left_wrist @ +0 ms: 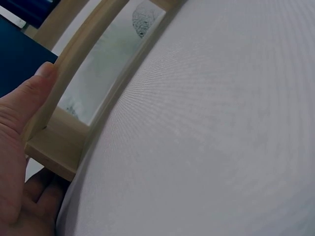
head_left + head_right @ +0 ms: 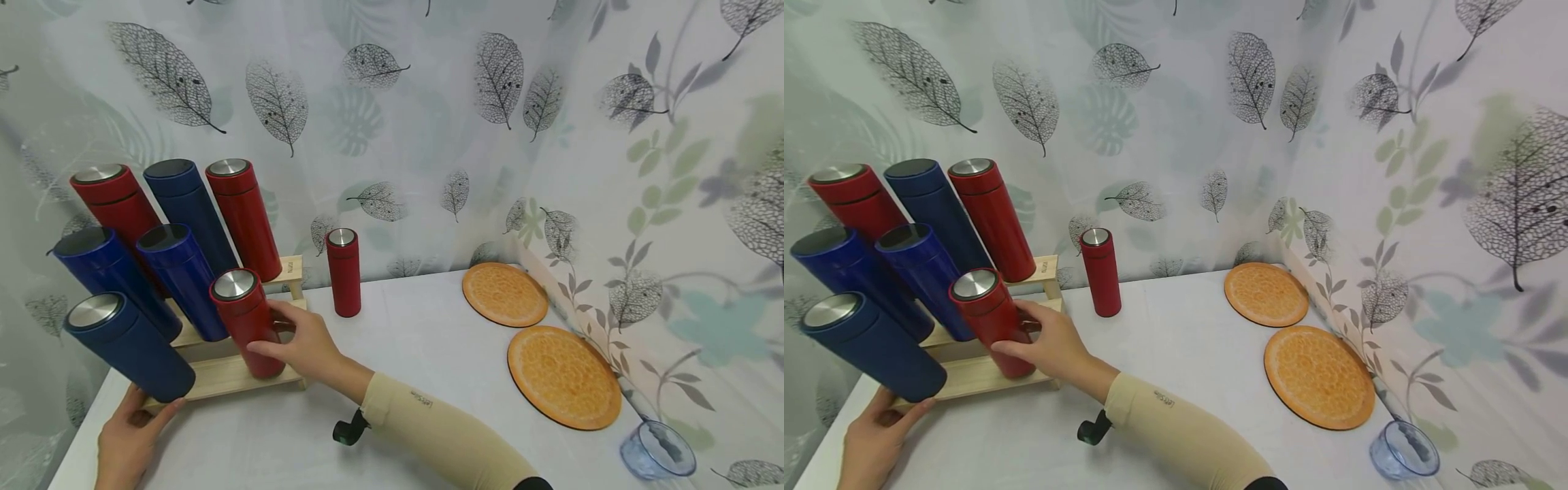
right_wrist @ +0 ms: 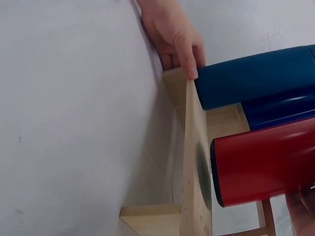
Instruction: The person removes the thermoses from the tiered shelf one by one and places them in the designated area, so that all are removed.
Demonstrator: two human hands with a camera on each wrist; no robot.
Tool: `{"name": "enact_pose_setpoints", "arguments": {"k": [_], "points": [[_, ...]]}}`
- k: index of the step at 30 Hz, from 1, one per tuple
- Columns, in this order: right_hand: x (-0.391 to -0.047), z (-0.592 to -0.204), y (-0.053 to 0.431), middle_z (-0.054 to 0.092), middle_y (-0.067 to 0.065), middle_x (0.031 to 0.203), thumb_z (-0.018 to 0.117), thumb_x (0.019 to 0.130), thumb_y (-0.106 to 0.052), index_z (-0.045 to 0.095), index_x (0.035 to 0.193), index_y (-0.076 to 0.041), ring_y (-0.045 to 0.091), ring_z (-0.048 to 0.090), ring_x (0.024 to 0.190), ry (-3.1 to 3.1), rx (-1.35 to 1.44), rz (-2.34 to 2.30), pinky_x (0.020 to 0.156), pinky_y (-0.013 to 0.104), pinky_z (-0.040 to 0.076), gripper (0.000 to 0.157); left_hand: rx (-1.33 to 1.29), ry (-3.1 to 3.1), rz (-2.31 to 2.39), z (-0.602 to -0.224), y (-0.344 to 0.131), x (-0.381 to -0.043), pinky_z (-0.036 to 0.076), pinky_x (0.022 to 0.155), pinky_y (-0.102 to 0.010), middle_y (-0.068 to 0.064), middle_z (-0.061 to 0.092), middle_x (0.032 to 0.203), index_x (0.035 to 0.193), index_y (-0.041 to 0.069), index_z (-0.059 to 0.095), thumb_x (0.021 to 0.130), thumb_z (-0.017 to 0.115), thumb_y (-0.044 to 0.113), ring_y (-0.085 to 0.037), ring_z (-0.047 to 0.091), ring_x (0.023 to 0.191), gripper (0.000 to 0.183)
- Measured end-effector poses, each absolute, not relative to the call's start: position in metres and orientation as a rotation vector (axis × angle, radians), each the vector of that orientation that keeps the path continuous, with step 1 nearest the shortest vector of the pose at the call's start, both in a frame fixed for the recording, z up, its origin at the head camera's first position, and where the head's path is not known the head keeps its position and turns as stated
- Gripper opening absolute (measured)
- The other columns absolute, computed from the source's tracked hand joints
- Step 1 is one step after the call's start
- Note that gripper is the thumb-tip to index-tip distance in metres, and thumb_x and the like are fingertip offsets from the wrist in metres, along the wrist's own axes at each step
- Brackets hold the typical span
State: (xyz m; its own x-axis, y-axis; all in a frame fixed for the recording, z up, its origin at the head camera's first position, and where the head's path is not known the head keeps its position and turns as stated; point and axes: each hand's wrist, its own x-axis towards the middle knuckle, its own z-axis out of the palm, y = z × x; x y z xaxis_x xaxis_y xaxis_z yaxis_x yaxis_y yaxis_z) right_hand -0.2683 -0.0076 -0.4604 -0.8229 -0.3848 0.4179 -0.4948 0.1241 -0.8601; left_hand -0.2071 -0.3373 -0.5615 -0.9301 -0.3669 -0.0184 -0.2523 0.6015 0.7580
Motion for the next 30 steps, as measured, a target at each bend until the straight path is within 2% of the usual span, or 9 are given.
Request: {"name": "enact_pose_setpoints", "arguments": {"k": [3,8,13,17,22,30], "points": [[-0.269,-0.462,-0.006,0.071,-0.011,0.135,0.086,0.097,-0.027,0.060,0.155,-0.020,0.000,0.067,0.117,-2.280,0.892,1.817,0.096,0.023,0.059,0.064,0.523,-2.687,-1.227,-0.561,-0.338,-0.207,0.043,0.083,-0.021,-0.024,0.039,0.169,0.173,0.015,0.028,0.104,0.074,0.048,-0.039,0.057,0.124,0.090],[-0.270,-0.462,-0.002,0.072,-0.010,0.134,0.087,0.097,-0.026,0.060,0.154,-0.020,0.000,0.067,0.117,-2.277,0.890,1.818,0.096,0.021,0.058,0.064,0.508,-2.693,-1.222,-0.560,-0.338,-0.207,0.045,0.089,-0.028,-0.025,0.038,0.169,0.173,0.014,0.026,0.105,0.073,0.047,-0.042,0.057,0.126,0.089],[-0.270,-0.460,0.002,0.072,-0.008,0.133,0.087,0.096,-0.025,0.061,0.153,-0.020,0.000,0.068,0.117,-2.268,0.880,1.825,0.096,0.023,0.059,0.063,0.514,-2.692,-1.201,-0.559,-0.338,-0.207,0.043,0.078,-0.020,-0.027,0.042,0.166,0.173,0.013,0.028,0.104,0.074,0.047,-0.034,0.057,0.112,0.089],[-0.270,-0.461,0.006,0.072,-0.009,0.133,0.087,0.096,-0.025,0.061,0.153,-0.021,0.001,0.068,0.117,-2.261,0.869,1.838,0.097,0.025,0.059,0.063,0.518,-2.686,-1.226,-0.560,-0.338,-0.206,0.042,0.079,-0.016,-0.026,0.040,0.167,0.173,0.012,0.028,0.104,0.074,0.047,-0.037,0.058,0.119,0.090],[-0.270,-0.462,0.012,0.072,-0.010,0.135,0.087,0.096,-0.025,0.062,0.153,-0.020,0.002,0.067,0.119,-2.248,0.874,1.830,0.100,0.028,0.059,0.063,0.519,-2.681,-1.252,-0.560,-0.338,-0.207,0.046,0.091,-0.027,-0.025,0.036,0.170,0.173,0.013,0.026,0.105,0.073,0.046,-0.045,0.056,0.130,0.089],[-0.270,-0.462,0.020,0.074,-0.008,0.131,0.088,0.095,-0.022,0.064,0.150,-0.019,0.004,0.069,0.117,-2.211,0.873,1.813,0.100,0.028,0.059,0.060,0.503,-2.676,-1.237,-0.561,-0.339,-0.207,0.046,0.089,-0.026,-0.025,0.036,0.170,0.172,0.010,0.028,0.105,0.074,0.044,-0.047,0.056,0.131,0.088]]}}
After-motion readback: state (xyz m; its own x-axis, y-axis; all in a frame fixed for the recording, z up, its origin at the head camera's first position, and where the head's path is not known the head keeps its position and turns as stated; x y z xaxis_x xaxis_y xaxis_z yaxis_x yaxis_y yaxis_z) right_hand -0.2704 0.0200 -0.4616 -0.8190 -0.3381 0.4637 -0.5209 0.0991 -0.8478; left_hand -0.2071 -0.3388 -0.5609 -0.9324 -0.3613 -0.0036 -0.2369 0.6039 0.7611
